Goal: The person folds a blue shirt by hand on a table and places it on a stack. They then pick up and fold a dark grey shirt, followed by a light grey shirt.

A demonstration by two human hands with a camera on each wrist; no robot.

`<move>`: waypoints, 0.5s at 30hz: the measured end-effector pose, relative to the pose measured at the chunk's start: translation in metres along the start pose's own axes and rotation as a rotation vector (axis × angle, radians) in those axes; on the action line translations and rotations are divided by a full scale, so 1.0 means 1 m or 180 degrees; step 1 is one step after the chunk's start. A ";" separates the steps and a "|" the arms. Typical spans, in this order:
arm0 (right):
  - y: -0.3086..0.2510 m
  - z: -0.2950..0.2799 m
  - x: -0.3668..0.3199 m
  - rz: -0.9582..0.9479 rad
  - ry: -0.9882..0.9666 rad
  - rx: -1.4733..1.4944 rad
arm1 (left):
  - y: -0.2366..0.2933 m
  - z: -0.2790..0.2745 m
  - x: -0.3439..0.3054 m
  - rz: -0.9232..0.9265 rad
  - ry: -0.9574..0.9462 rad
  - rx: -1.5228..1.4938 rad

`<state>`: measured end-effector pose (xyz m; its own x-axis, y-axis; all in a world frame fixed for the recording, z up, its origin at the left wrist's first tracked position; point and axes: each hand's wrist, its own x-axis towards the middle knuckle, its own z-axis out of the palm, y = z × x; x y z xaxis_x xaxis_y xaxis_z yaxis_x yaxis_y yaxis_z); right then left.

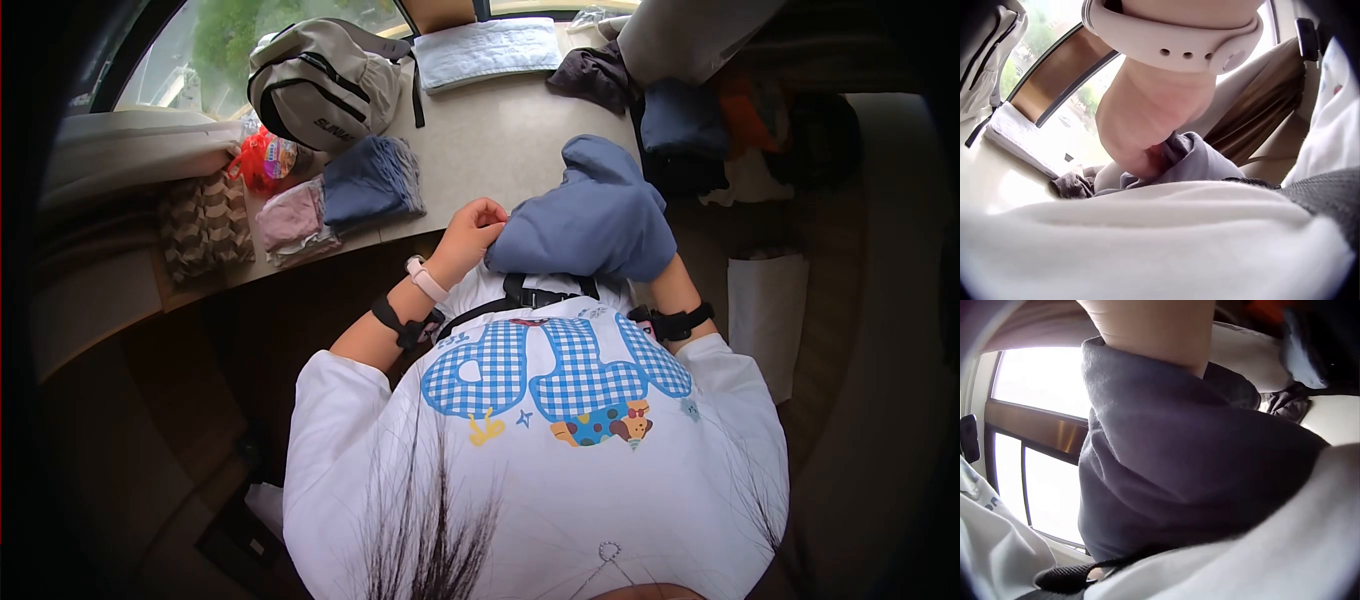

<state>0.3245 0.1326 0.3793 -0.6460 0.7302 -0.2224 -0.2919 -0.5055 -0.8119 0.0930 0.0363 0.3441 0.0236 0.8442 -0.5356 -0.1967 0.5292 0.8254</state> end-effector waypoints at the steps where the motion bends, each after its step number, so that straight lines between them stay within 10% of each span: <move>1: 0.000 0.000 0.001 -0.0016 -0.0008 -0.0103 | -0.002 -0.001 0.000 0.0146 0.0093 0.0296; 11: 0.010 -0.024 0.007 -0.0119 -0.0525 -0.2909 | 0.024 0.011 -0.014 -0.0275 -0.0701 0.0503; 15: 0.028 -0.065 0.000 0.0566 -0.0335 -0.0226 | 0.031 -0.001 -0.010 -0.0004 -0.1134 -0.0537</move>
<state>0.3621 0.1479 0.3211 -0.7540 0.5785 -0.3111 -0.1188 -0.5859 -0.8017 0.0860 0.0442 0.3754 0.3568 0.8361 -0.4167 -0.3542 0.5338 0.7678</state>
